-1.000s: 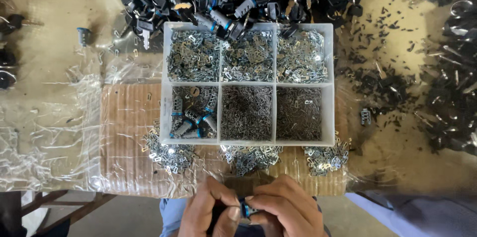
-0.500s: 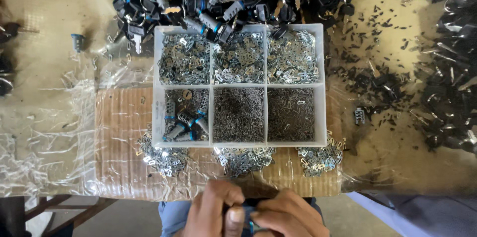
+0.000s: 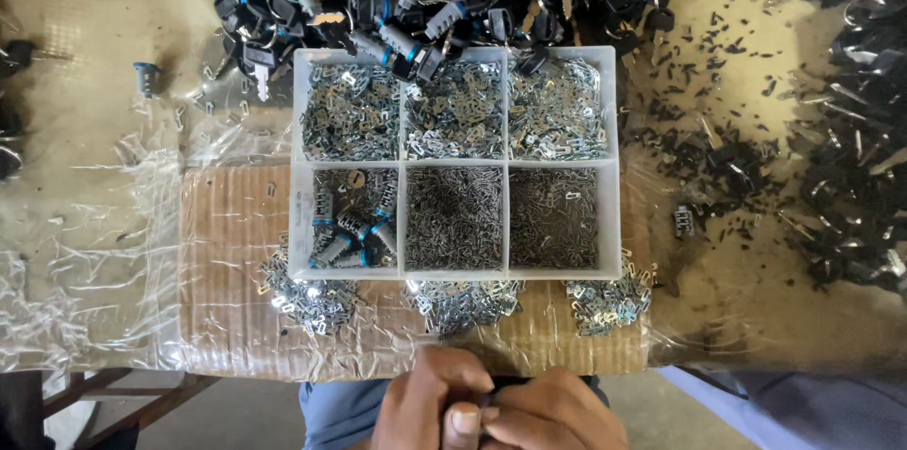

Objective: The person sits at a workbench assembling lock plug components. They pick small metal pins and springs from a compartment tray and insert them one at a time into a cylindrical lock body held in the other hand, repeating the cycle and setting finished assemblies aside.

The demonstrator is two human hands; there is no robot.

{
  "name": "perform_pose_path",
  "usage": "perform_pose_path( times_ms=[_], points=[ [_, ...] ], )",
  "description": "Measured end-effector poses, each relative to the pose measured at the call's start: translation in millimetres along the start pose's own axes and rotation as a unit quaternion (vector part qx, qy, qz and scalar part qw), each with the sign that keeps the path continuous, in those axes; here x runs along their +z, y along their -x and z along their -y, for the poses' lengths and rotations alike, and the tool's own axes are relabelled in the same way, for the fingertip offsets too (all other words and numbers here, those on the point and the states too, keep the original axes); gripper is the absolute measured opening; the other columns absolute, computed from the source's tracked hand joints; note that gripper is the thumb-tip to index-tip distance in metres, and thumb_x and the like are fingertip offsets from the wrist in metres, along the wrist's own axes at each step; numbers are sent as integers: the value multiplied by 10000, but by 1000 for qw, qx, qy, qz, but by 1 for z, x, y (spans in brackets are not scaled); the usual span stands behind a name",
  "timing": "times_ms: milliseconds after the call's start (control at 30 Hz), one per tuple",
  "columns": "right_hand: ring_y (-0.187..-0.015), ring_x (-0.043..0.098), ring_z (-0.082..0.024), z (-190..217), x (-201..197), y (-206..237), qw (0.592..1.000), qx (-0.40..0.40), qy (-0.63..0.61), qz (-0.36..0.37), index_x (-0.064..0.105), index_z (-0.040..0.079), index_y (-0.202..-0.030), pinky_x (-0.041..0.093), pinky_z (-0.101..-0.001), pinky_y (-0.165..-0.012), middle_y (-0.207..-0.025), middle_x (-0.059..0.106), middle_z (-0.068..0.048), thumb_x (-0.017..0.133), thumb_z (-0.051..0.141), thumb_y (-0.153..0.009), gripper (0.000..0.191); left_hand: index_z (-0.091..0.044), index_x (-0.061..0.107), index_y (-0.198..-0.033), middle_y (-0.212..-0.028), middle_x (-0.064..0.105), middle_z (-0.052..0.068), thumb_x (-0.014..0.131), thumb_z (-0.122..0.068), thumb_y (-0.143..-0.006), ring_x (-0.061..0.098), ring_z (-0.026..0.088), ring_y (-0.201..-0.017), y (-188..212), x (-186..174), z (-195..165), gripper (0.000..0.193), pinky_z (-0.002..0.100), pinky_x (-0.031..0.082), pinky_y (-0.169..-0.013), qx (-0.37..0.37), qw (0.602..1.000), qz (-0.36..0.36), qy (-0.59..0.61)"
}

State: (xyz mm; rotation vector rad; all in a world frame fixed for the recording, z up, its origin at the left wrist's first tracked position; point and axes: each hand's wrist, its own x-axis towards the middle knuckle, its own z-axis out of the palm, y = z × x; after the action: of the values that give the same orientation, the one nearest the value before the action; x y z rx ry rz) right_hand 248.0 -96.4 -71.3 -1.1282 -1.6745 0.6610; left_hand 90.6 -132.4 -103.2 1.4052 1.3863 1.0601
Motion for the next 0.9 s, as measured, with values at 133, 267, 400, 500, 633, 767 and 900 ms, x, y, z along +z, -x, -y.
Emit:
perform_pose_path(
  times_ms=[133, 267, 400, 500, 633, 767, 900],
  points=[
    [-770, 766, -181, -9, -21, -5, 990, 21, -30, 134, 721, 79, -918, 600, -308, -638, -859, 745, -57, 830, 127, -781, 182, -58, 586, -1135, -833, 747, 78, 593, -327, -1077, 782, 147, -727, -22, -17, -17, 276, 323, 614, -587, 5, 993, 115, -27],
    [-825, 729, -182, -56, -64, -2, 972, -88, -16, 219, 659, 74, -1024, 583, -348, -709, -909, 716, -70, 847, 185, -818, 300, 3, 570, -1141, -829, 696, 142, 667, -173, -983, 738, 236, -738, -56, -31, -50, 255, 388, 632, -669, 270, 953, 93, -100],
    [-882, 718, -193, -83, -81, 4, 951, -152, -39, 266, 616, 77, -1117, 571, -375, -764, -950, 698, -63, 850, 192, -916, 329, 12, 581, -1126, -785, 707, 123, 738, -151, -989, 735, 230, -668, -81, -37, -67, 265, 382, 578, -569, 306, 935, 133, -120],
    [-833, 735, -192, -78, -65, 12, 980, -110, -70, 150, 646, 66, -1097, 581, -353, -738, -926, 724, -72, 824, 173, -899, 286, 47, 571, -1188, -831, 703, 149, 729, -133, -989, 741, 270, -714, -76, -35, -56, 311, 380, 587, -607, 274, 944, 157, -100],
    [-755, 708, -175, -62, -37, 24, 993, 16, -61, 96, 706, 88, -965, 622, -319, -684, -846, 742, -52, 799, 107, -876, 131, 69, 546, -1259, -1001, 727, 205, 658, -91, -983, 776, 331, -881, -56, -29, -24, 338, 370, 641, -766, 240, 951, 183, -70],
    [-709, 732, -185, -55, -30, 18, 991, 46, -103, 70, 716, 24, -872, 598, -337, -649, -825, 728, -81, 797, 106, -837, 120, 59, 560, -1179, -901, 719, 190, 704, -128, -1019, 767, 330, -793, -59, -25, -24, 285, 402, 631, -699, 232, 950, 192, -82],
    [-756, 737, -171, -35, -57, -28, 973, 6, -71, 218, 734, 113, -893, 618, -326, -670, -835, 757, -27, 809, 150, -840, 99, 49, 585, -1184, -999, 727, 212, 611, -97, -944, 768, 319, -933, -86, -56, -73, 282, 421, 656, -802, 348, 909, 180, -143]
  ],
)
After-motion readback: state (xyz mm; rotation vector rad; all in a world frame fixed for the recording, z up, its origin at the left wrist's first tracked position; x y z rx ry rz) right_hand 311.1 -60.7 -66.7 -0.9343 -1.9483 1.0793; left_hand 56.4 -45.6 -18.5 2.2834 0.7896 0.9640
